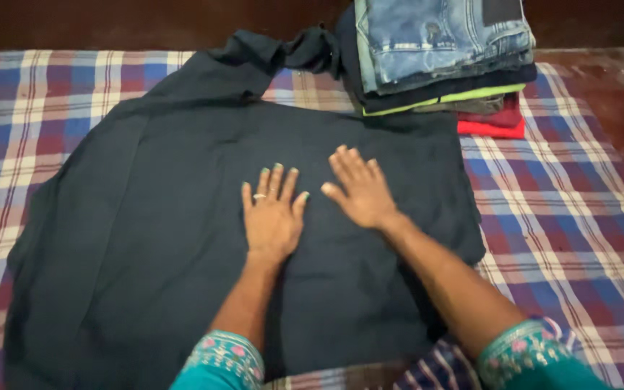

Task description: The person unfolds and then smooths a dark long-sleeved shirt on a bed, spreading out the sleeves and body before beginning to fold one side.

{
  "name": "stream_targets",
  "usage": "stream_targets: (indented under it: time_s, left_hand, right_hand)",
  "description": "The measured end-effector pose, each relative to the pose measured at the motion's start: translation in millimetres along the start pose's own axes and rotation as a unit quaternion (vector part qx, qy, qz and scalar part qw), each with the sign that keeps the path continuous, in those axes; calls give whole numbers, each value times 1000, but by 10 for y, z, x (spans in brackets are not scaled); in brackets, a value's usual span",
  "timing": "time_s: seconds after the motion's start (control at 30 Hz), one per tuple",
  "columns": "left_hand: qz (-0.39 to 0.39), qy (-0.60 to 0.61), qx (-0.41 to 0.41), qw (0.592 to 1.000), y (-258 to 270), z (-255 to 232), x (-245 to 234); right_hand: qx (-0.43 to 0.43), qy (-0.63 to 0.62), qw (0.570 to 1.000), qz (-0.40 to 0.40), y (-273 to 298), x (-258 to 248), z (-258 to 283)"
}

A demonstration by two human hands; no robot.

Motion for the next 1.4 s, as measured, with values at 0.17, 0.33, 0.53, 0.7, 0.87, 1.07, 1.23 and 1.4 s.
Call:
stream_targets:
  time_s: [0.17,0.33,0.53,0.7,0.87,1.07,1.23,1.4]
  left_hand:
    - [-7,-25,25,999,180,108,-218]
    - [-31,-18,-21,999,578,-218,-300]
    - [-16,43,-10,999,854,-357,-498]
    - [-4,48,-24,999,773,-359,-524]
    - [1,43,-24,999,803,-331,-517]
    - [-14,53,-38,998,754,-323,-508]
    - [-3,32,-33,999,776,-343,-471]
    - [0,54,-52,997,779,-339,-516]
  right_hand:
    - [180,3,983,19,-109,-248,-212]
    - [-45,-63,995,-63,666,-399,922]
    - [52,-9,989,-136,1218,-587,661]
    - [28,-75,991,-112,1239,-581,390]
    - [26,-62,992,-108,1254,-564,447]
    - [24,-53,992,-108,1223,-599,492]
    - [18,-48,991,-123,1260,-557,460]
    - [23,-41,993,-112,1252,-552,457]
Point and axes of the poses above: each hand's wrist, its own y-axis away from the middle knuckle, its own x-axis out of the palm, z = x × y, the point moved 5 cm from there along -y, towards the middle knuckle, and after that the axes turned 11 degrees about x, right-handed, at the moved point
